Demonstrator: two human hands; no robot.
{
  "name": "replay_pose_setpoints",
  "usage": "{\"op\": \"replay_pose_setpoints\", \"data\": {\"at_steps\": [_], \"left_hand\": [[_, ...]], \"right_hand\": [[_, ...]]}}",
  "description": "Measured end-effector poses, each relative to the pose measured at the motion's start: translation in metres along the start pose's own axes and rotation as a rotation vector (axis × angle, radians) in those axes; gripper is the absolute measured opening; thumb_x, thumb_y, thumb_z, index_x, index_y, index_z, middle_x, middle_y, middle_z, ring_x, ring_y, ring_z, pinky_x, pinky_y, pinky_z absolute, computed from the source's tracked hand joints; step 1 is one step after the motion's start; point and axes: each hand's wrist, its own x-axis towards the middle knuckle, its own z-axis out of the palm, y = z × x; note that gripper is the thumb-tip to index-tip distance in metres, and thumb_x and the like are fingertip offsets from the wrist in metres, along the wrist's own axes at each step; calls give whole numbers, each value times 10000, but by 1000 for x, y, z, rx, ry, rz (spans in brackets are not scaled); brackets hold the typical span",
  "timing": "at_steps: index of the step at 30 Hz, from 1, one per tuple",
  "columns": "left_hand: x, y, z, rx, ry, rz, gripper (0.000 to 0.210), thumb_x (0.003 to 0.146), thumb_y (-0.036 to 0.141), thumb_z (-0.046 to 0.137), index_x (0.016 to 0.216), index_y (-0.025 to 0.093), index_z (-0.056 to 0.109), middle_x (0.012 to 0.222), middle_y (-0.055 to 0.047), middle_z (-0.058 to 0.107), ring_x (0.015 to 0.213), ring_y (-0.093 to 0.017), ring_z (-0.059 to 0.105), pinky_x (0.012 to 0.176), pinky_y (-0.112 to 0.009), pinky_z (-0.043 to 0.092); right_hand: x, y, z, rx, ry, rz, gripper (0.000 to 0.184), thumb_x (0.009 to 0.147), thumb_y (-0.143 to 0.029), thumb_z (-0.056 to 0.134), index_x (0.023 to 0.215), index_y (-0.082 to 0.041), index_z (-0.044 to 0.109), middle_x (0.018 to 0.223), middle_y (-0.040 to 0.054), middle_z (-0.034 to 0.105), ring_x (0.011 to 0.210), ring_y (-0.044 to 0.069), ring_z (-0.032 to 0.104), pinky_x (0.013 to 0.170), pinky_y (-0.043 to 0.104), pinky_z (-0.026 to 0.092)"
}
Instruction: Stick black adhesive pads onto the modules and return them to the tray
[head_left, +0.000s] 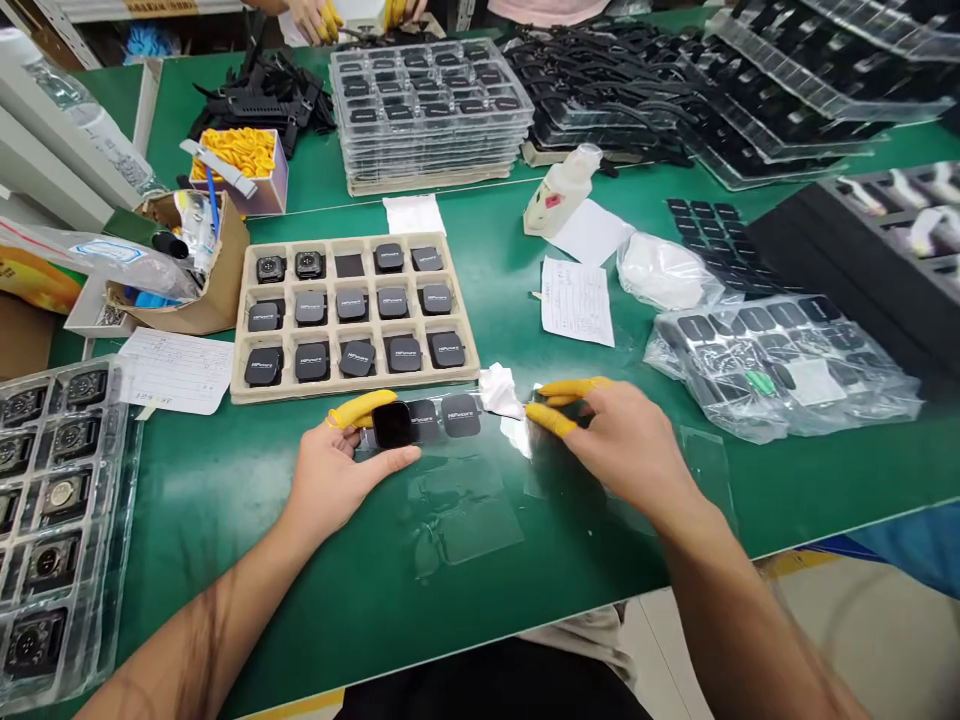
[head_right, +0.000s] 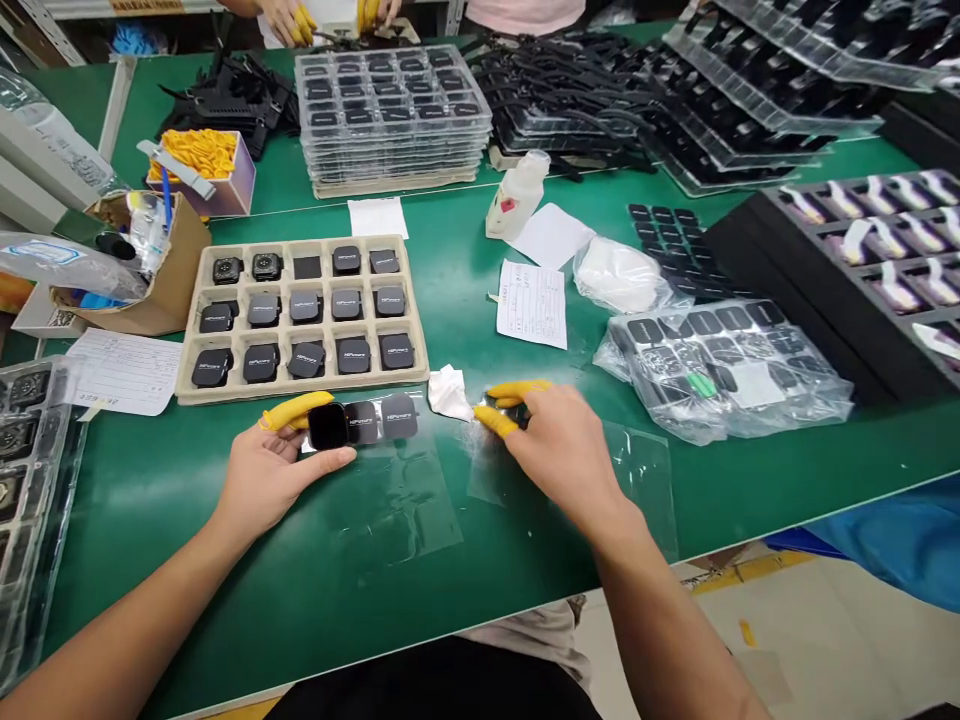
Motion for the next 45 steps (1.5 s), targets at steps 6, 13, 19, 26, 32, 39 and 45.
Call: {"op": "replay_pose_setpoints", "data": {"at_steps": [6, 13, 19, 26, 32, 39, 45], "left_hand": [[-1, 0, 0, 29, -31, 22, 518, 686, 273, 944, 1173, 211, 778, 1186, -97, 811, 1125, -267, 775, 1083, -439, 612], [-2, -1, 0, 57, -33, 26, 560, 656, 321, 972, 1174, 219, 783, 1150, -79, 821, 1072, -271, 789, 1021, -426, 643], [-2, -7, 1, 50, -57, 49, 525, 667, 296, 966, 1159, 218, 801, 1113, -72, 832, 1009, -278, 799, 947, -404, 666], [-2, -8, 1, 38, -61, 8, 531, 678, 295, 959, 1179, 218, 802, 1157, -71, 825, 1068, -287, 786, 998, -401, 648], [-4, -6, 1, 105, 1, 52, 536, 678, 386, 971, 1156, 213, 802, 1068, -62, 835, 988, -265, 805, 950, -381, 677], [-4, 0, 3, 365, 124, 468, 409, 690, 284, 975, 1057, 224, 807, 904, -28, 812, 775, -222, 780, 781, -350, 688], [-5, -8, 2, 334, 121, 550, 479, 689, 266, 972, 1127, 246, 780, 900, -3, 781, 759, -195, 761, 741, -331, 680]], "right_hand": [[25, 14, 31, -74, -155, -482, 178, 947, -377, 695, 1045, -289, 815, 1114, 89, 777, 1000, 286, 673, 900, 489, 551], [10, -35, 29, 178, -34, -441, 59, 917, -315, 766, 934, -358, 804, 942, 38, 793, 843, 265, 704, 756, 451, 548], [12, -74, 76, 124, -153, -701, 126, 989, -286, 671, 959, -296, 793, 923, 83, 775, 817, 245, 656, 737, 424, 513], [8, -73, 82, -16, -21, -785, 93, 990, -269, 692, 922, -261, 754, 849, 41, 758, 760, 201, 617, 704, 370, 476], [23, -46, 48, -331, 236, -444, 164, 999, -290, 643, 981, -189, 770, 937, 136, 742, 868, 281, 600, 759, 435, 451], [14, -48, 39, 251, -356, -91, 314, 842, -370, 816, 1133, -270, 751, 1028, 37, 786, 899, 237, 721, 842, 420, 584], [19, -46, 44, 448, -294, 131, 276, 836, -427, 807, 1029, -235, 762, 829, 23, 749, 756, 183, 700, 725, 336, 580]]}}
